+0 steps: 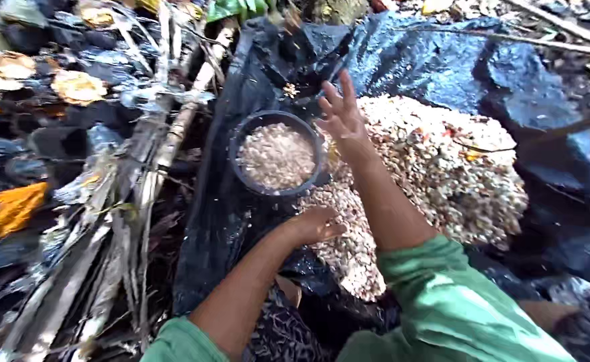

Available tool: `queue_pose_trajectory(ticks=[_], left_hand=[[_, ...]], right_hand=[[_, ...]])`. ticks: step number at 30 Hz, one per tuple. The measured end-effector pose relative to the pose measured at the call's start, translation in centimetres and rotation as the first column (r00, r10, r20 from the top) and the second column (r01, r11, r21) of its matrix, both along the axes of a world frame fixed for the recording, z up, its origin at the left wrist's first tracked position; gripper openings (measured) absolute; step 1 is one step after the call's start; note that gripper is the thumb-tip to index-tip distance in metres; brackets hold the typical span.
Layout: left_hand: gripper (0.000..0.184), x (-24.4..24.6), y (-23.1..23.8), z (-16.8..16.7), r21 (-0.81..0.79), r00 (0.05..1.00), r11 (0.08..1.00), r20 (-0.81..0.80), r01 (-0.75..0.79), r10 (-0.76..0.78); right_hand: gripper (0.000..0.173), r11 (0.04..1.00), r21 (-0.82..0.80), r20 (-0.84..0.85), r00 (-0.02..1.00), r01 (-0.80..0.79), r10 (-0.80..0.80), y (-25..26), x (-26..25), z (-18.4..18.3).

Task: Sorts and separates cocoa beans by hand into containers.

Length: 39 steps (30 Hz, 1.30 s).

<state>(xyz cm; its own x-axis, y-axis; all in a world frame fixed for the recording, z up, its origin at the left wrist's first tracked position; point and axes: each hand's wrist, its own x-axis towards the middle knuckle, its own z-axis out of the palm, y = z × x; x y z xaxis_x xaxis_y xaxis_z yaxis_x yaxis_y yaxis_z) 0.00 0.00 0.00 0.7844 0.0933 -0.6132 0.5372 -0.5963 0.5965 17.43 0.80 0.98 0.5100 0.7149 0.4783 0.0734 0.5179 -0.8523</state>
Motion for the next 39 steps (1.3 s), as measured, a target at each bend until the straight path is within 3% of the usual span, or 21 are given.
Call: queue_pose_trajectory(ticks=[1,3,6,9,11,15,19,22,26,28,32,35,37,39], left_hand=[[0.058,0.0,-0.1,-0.3,0.0,1.0,1.0,-0.013,-0.011,0.011],[0.057,0.0,0.5,-0.8,0.017,1.0,1.0,-0.004,-0.016,0.016],[0.053,-0.4,1.1,-1.3,-0.019,0.999,1.0,0.027,-0.02,0.02],[0.055,-0.8,1.2,-2.4,-0.088,0.996,0.996,0.088,0.0,0.008],[0.058,-1.3,1.5,-3.1,-0.099,0.99,0.995,0.143,0.001,0.013],[0.061,-1.4,2.3,-3.0,-0.1,0.991,0.995,0.127,-0.026,0.038],[0.06,0.1,2.6,-2.2,-0.11,0.999,0.994,0.038,0.026,-0.022],[0.06,1.5,2.4,-1.5,-0.112,0.996,0.991,0.042,0.078,-0.074],[0.059,3.1,1.9,-0.7,-0.118,0.985,0.984,0.127,0.136,-0.121],[0.059,3.7,1.1,-0.3,-0.123,0.976,0.978,0.162,0.165,-0.145],[0.055,4.3,-1.3,0.4,-0.167,0.914,0.929,0.302,0.33,-0.271],[0.055,4.5,-0.4,-1.6,-0.106,0.847,0.897,0.392,0.429,-0.359],[0.054,4.9,1.1,-3.7,-0.046,0.878,0.947,0.391,0.318,-0.276],[0.047,5.8,2.6,-5.5,-0.03,0.929,0.995,0.361,0.094,-0.077]], right_hand=[[0.11,0.999,0.048,0.155,0.988,-0.005,-0.002,1.6,0.4,1.4],[0.095,0.997,0.028,0.331,0.94,0.071,-0.076,2.6,2.7,0.8],[0.073,0.893,-0.333,0.421,0.895,0.303,-0.147,-1.6,6.3,-8.3],[0.07,0.565,-0.734,0.445,0.895,0.377,-0.02,-9.8,11.5,-21.0],[0.07,0.329,-0.848,0.454,0.89,0.416,0.044,-15.8,15.5,-26.5],[0.071,-0.032,-0.882,0.466,0.88,0.47,0.085,-24.3,24.1,-30.5],[0.083,-0.22,-0.898,0.363,0.924,0.382,0.125,-25.9,27.0,-33.7],[0.081,-0.256,-0.901,0.349,0.936,0.349,0.046,-26.3,25.2,-34.3],[0.053,-0.177,-0.865,0.49,0.866,0.469,-0.099,-27.4,19.1,-34.5],[0.055,-0.146,-0.894,0.446,0.874,0.423,-0.196,-27.5,16.7,-35.0],[0.043,-0.02,-0.934,0.343,0.881,0.357,-0.327,-27.1,17.1,-33.0],[0.036,-0.066,-0.914,0.392,0.833,0.399,-0.39,-28.5,19.3,-30.5],[0.037,-0.131,-0.889,0.454,0.801,0.439,-0.39,-31.0,21.0,-29.5],[0.044,-0.206,-0.891,0.454,0.816,0.405,-0.357,-33.6,21.9,-29.2]])
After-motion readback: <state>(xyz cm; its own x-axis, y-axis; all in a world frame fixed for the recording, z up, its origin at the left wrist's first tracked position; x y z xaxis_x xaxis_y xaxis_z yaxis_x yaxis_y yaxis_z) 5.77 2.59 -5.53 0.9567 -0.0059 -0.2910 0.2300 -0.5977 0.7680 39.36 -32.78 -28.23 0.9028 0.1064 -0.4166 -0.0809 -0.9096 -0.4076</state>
